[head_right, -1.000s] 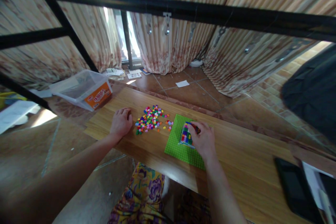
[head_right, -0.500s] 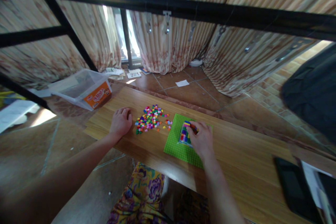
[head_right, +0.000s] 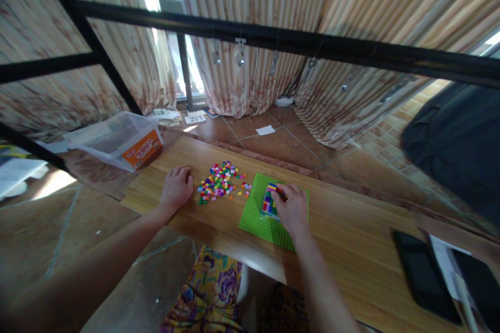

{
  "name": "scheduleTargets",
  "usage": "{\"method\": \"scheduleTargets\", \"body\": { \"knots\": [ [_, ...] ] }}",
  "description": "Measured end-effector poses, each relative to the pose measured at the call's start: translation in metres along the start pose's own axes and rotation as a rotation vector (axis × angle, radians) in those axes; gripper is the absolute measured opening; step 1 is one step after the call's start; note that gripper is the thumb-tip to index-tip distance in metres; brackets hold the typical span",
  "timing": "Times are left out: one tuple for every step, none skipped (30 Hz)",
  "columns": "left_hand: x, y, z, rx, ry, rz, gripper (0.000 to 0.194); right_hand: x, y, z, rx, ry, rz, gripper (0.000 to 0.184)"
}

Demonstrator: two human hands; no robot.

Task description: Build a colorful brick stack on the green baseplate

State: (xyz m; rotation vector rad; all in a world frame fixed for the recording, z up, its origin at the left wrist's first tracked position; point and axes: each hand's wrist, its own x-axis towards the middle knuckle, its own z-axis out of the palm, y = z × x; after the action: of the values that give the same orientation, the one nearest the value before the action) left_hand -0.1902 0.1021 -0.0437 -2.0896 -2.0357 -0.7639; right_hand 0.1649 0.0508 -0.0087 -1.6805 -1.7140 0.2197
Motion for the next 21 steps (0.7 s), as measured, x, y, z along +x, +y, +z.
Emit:
{"method": "scheduleTargets", "body": {
  "knots": [
    [0.000, 0.000, 0.000, 0.003, 0.004, 0.003, 0.031, 0.000, 0.000, 0.000, 0.000, -0.002, -0.002, 0.041],
    [0.000, -0.001, 0.001, 0.005, 0.006, 0.004, 0.031, 0.001, 0.001, 0.000, 0.000, -0.002, 0.000, 0.042],
    [0.000, -0.001, 0.001, 0.007, 0.005, 0.005, 0.031, 0.001, 0.002, 0.000, 0.002, -0.001, 0.005, 0.043],
    [0.000, -0.001, 0.001, 0.008, 0.003, 0.004, 0.031, 0.001, 0.002, 0.000, 0.007, 0.001, 0.013, 0.045],
    [0.001, -0.001, 0.001, 0.007, 0.001, 0.001, 0.030, 0.000, 0.003, -0.001, 0.018, 0.001, 0.024, 0.047],
    [0.001, -0.001, 0.001, 0.006, 0.000, -0.002, 0.030, -0.001, 0.003, -0.003, 0.031, 0.005, 0.034, 0.050],
    [0.001, -0.001, 0.001, 0.003, 0.000, -0.005, 0.030, -0.002, 0.002, -0.005, 0.039, 0.023, 0.042, 0.052],
    [0.000, 0.000, 0.001, 0.001, 0.000, -0.007, 0.029, -0.004, -0.001, -0.009, 0.038, 0.057, 0.043, 0.053],
    [0.000, 0.000, 0.001, -0.002, 0.000, -0.009, 0.029, -0.007, -0.005, -0.012, 0.030, 0.106, 0.039, 0.051],
    [0.000, 0.000, 0.000, -0.004, -0.001, -0.010, 0.028, -0.010, -0.012, -0.015, 0.019, 0.163, 0.032, 0.049],
    [0.000, 0.001, 0.000, -0.006, -0.005, -0.012, 0.028, -0.014, -0.020, -0.018, 0.011, 0.216, 0.019, 0.045],
    [0.000, 0.002, 0.000, -0.007, -0.010, -0.015, 0.027, -0.019, -0.029, -0.019, 0.020, 0.245, 0.009, 0.040],
    [0.000, 0.002, -0.001, -0.009, -0.014, -0.020, 0.027, -0.024, -0.040, -0.018, 0.053, 0.237, -0.003, 0.036],
    [-0.001, 0.003, -0.001, -0.010, -0.019, -0.026, 0.027, -0.030, -0.051, -0.015, 0.108, 0.199, -0.019, 0.032],
    [-0.001, 0.003, -0.001, -0.011, -0.021, -0.032, 0.026, -0.036, -0.062, -0.009, 0.164, 0.151, -0.052, 0.029],
    [-0.001, 0.004, -0.002, -0.013, -0.023, -0.037, 0.026, -0.042, -0.073, -0.001, 0.205, 0.120, -0.087, 0.027],
    [-0.001, 0.004, -0.002, -0.016, -0.024, -0.040, 0.026, -0.048, -0.082, 0.008, 0.230, 0.053, -0.124, 0.024],
    [-0.002, 0.004, -0.002, -0.020, -0.025, -0.041, 0.025, -0.053, -0.090, 0.019, 0.250, -0.014, -0.152, 0.023],
    [-0.002, 0.005, -0.002, -0.025, -0.026, -0.041, 0.025, -0.057, -0.096, 0.031, 0.264, -0.063, -0.169, 0.022],
    [-0.002, 0.005, -0.003, -0.028, -0.028, -0.041, 0.025, -0.060, -0.101, 0.042, 0.270, -0.103, -0.175, 0.021],
    [-0.002, 0.005, -0.003, -0.028, -0.031, -0.041, 0.025, -0.062, -0.104, 0.053, 0.268, -0.131, -0.176, 0.021]
  ]
}}
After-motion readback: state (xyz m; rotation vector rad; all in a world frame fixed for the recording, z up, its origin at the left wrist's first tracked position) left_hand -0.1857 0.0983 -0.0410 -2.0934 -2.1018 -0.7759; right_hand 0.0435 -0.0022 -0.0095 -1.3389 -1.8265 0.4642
